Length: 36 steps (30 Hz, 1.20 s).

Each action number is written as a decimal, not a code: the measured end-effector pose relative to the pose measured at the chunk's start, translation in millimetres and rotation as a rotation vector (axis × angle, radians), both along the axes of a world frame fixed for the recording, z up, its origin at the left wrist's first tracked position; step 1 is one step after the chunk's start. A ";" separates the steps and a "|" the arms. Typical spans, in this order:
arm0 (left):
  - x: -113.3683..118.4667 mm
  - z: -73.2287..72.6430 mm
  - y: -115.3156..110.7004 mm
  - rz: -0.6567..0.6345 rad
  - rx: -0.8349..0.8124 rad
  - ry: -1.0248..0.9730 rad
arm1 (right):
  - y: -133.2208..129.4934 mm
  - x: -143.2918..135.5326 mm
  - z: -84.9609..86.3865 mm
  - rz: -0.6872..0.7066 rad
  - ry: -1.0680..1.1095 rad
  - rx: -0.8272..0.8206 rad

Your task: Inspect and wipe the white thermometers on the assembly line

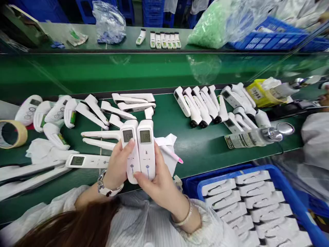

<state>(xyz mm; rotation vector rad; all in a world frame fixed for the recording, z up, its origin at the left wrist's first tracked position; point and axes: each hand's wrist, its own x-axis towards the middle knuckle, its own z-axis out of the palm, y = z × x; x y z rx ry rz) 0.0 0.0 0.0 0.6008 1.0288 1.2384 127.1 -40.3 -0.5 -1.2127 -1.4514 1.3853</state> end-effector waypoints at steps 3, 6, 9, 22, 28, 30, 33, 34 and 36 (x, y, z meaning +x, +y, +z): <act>1.2 -1.0 1.7 0.036 -0.032 0.014 | 0.4 0.4 -0.8 0.002 0.058 -0.050; 2.3 0.4 3.9 0.016 -0.095 -0.096 | -0.3 0.7 -1.6 -0.009 0.112 -0.098; 3.5 6.2 6.4 -0.018 -0.198 -0.296 | -1.3 0.0 -1.3 -0.029 0.152 -0.101; 3.2 14.5 8.9 -0.226 -0.173 -0.624 | 2.2 -0.9 5.1 -0.037 0.203 -0.045; 3.7 16.1 9.9 -0.222 -0.229 -0.593 | 0.3 3.8 5.1 -0.019 0.166 -0.033; 3.9 16.3 9.8 -0.192 -0.242 -0.562 | 0.4 6.9 4.1 0.000 0.142 -0.052; 4.7 16.2 9.9 -0.126 -0.266 -0.496 | 2.6 9.2 -0.6 -0.012 0.120 -0.109; 5.0 16.4 10.1 -0.116 -0.275 -0.478 | 3.6 9.0 -2.8 -0.030 0.129 -0.127; 5.5 17.0 10.8 -0.113 -0.290 -0.445 | 5.3 7.3 -6.6 -0.056 0.190 -0.168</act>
